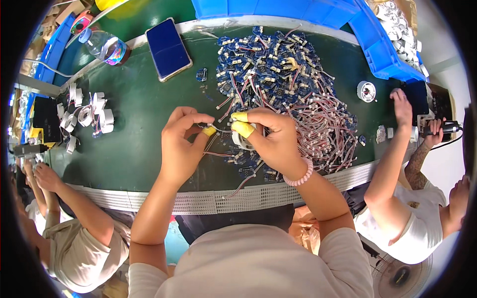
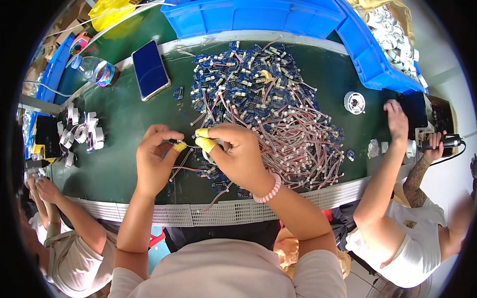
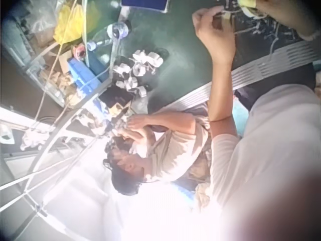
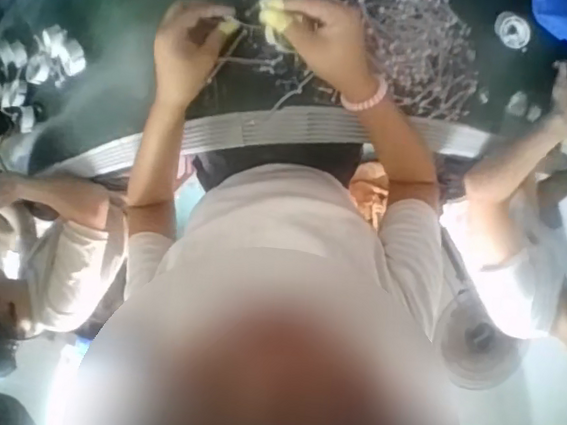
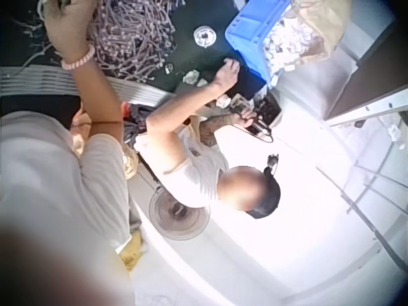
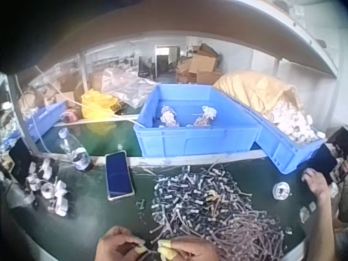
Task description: Assembling small electronic components and wiring harnesses at a factory workbench.
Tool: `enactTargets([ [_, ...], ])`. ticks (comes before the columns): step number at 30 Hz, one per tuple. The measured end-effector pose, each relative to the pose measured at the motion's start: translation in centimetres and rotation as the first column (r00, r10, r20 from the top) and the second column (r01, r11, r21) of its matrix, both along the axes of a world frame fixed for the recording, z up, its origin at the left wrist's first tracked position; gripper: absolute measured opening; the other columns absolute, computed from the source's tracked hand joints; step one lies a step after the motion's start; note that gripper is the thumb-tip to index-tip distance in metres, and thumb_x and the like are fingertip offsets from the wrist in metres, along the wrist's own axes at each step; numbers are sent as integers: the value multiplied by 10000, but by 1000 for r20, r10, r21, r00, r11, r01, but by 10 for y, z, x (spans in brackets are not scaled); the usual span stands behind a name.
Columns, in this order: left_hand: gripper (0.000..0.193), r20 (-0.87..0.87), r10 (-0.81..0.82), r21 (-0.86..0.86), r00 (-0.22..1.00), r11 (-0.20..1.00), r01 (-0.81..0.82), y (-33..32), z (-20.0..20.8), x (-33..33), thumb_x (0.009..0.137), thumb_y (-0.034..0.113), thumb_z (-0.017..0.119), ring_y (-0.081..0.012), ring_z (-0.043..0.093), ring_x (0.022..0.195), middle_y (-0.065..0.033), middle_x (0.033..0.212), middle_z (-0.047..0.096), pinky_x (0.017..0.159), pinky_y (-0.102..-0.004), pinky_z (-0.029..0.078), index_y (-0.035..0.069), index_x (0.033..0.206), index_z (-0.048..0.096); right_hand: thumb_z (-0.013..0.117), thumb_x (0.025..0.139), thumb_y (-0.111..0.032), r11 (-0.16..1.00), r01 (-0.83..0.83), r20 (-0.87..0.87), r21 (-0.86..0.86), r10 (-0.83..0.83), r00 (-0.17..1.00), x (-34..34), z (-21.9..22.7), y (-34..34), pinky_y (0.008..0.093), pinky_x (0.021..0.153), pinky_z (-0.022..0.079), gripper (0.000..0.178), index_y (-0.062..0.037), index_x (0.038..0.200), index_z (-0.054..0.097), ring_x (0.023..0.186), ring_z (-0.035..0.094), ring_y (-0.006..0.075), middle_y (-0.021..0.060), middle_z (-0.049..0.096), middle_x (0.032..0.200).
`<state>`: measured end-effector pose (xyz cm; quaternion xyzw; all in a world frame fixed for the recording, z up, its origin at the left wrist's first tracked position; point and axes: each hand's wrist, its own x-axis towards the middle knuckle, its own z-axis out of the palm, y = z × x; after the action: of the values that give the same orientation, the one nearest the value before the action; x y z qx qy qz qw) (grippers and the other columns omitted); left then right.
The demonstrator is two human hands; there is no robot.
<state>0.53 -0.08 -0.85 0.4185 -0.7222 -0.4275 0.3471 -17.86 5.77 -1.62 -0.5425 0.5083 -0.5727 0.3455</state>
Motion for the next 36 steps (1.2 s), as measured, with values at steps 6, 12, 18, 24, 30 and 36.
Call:
enactTargets([
  [6, 319, -364, -1, 142, 931, 988, 56, 13, 15, -11, 732, -135, 625, -175, 562, 1004, -102, 1158, 503, 833, -285, 514, 7, 1015, 662, 629, 728, 44, 996, 2, -104, -84, -11, 995, 7, 8, -1, 222, 523, 390, 187, 6, 910, 649, 665, 519, 117, 62, 609, 787],
  [12, 330, -551, 59, 212, 833, 975, 72, 23, 3, -16, 786, -137, 586, -208, 552, 1052, -126, 1207, 460, 922, -306, 459, 5, 1080, 625, 666, 695, 11, 990, 4, -234, -139, -36, 972, 8, 5, 1, 218, 568, 400, 191, -22, 883, 644, 754, 496, 125, 46, 557, 783],
  [18, 280, -436, -45, 219, 899, 963, 154, 21, 3, -12, 792, -138, 576, -208, 574, 1022, -102, 1080, 547, 857, -283, 502, -18, 1039, 634, 664, 687, -10, 983, -25, -319, -182, -35, 947, 5, 6, 2, 316, 695, 406, 186, -32, 867, 621, 818, 491, 225, 41, 586, 733],
  [24, 241, -140, -20, 49, 990, 998, 27, 27, 13, -15, 741, -142, 584, -219, 652, 822, -110, 891, 644, 737, -281, 534, -13, 923, 675, 657, 640, -54, 958, 13, -487, -287, -158, 859, 10, 4, 5, 380, 712, 386, 186, -53, 814, 592, 822, 512, 255, 38, 577, 692],
  [30, 262, -25, 54, -339, 998, 939, -59, 26, 6, -24, 705, -140, 582, -224, 664, 801, -136, 874, 666, 692, -278, 529, 1, 900, 684, 613, 635, 1, 986, 16, -302, -167, -67, 951, 15, 9, 5, 376, 686, 405, 156, -17, 774, 544, 771, 513, 272, 105, 541, 724],
  [36, 221, -58, 124, -370, 991, 919, -136, 2, 23, -15, 731, -101, 628, -173, 635, 744, -107, 846, 664, 685, -242, 502, 20, 904, 692, 631, 725, 21, 953, -174, -288, -247, 99, 952, 9, 32, -10, 341, 814, 459, 217, 19, 940, 600, 942, 577, 254, 123, 608, 978],
])
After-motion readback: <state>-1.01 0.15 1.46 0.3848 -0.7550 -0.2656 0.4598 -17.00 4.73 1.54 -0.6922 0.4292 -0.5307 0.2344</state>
